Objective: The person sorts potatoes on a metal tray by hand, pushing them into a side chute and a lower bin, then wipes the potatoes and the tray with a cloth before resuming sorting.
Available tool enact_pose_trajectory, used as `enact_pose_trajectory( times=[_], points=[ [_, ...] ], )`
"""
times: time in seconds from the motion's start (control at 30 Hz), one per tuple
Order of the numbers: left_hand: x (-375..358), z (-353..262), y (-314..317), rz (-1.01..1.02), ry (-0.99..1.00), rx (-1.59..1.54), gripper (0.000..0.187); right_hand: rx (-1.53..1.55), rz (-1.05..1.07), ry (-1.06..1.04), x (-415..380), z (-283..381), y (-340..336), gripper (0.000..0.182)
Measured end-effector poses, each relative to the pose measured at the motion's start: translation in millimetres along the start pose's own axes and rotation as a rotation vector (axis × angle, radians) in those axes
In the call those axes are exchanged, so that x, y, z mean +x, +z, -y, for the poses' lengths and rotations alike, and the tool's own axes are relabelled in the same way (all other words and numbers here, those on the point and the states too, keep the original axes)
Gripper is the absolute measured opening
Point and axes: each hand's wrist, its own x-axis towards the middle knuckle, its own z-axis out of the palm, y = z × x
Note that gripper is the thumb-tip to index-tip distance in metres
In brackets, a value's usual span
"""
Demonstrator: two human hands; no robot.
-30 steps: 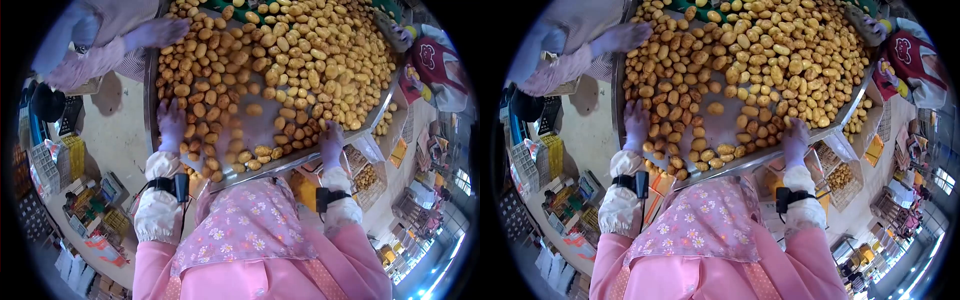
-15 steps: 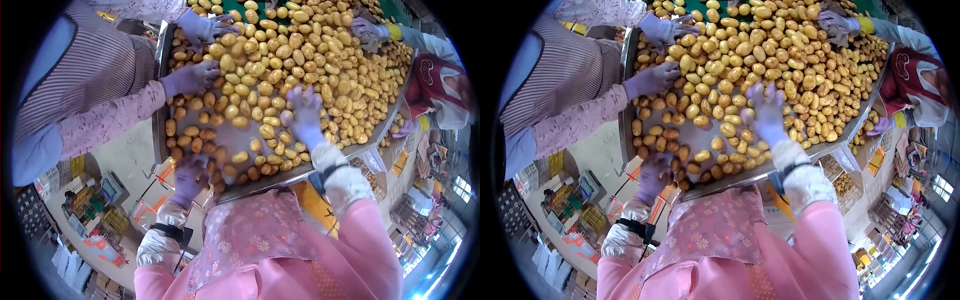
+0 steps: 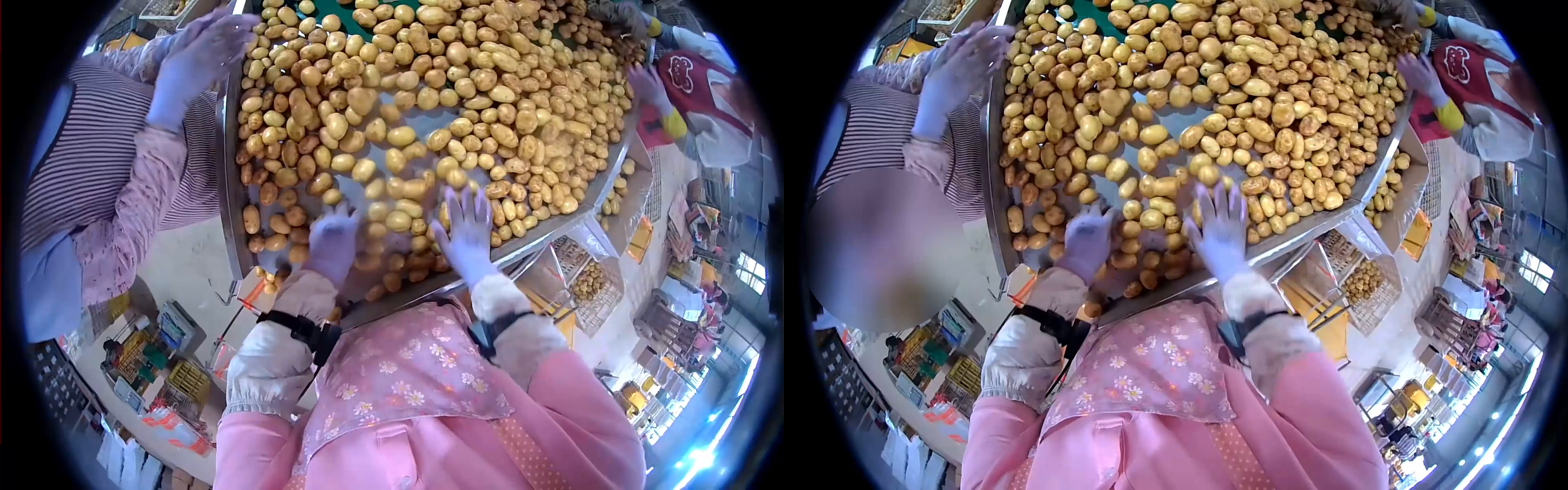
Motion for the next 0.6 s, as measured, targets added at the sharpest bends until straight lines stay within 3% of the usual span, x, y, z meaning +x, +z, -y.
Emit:
enact_pose_trajectory(
  times=[0.03,0.1,0.13,0.2,0.23,0.27,0.33,0.37,0.4,0.43,0.47,0.53,0.6],
  points=[
    [-13,5,3,-0.002,0.002,0.004,0.029,-0.015,0.088,-0.002,-17,-1,-14,0.070],
    [-37,14,10,-0.056,-0.198,-0.191,0.032,-0.029,0.171,-0.003,-38,-4,-29,0.071],
    [-46,17,14,-0.057,-0.196,-0.187,0.032,0.071,0.072,0.006,-46,-6,-31,0.071],
    [-57,21,17,0.020,-0.352,-0.484,0.042,0.175,-0.039,0.014,-50,9,-27,0.071],
    [-56,-28,10,0.080,-0.356,-0.590,0.056,1.053,0.089,0.257,-50,37,-20,0.064],
    [-54,-55,8,0.074,-0.353,-0.585,0.056,1.929,0.237,0.496,-48,56,-14,0.056],
    [-51,-86,7,-0.220,0.308,-0.366,0.049,1.949,0.248,0.530,-53,56,2,0.047],
    [-48,-83,3,-0.224,0.316,-0.364,0.049,1.963,0.264,0.575,-56,53,12,0.038],
    [-42,-75,1,-0.049,0.328,-0.276,0.050,1.033,0.324,0.373,-62,19,28,0.020],
    [-38,-67,0,0.129,0.341,-0.186,0.051,1.418,0.387,0.643,-63,-7,-2,0.019],
    [-38,-58,4,0.126,0.358,-0.191,0.051,1.798,0.436,0.919,-62,-27,-34,0.020],
    [-33,-53,2,0.041,0.303,-0.132,0.052,1.730,0.185,1.091,-68,-55,-43,0.025],
    [-25,-64,2,-0.038,0.204,-0.254,0.050,1.527,0.003,1.030,-72,-71,-41,0.033]
  ],
)
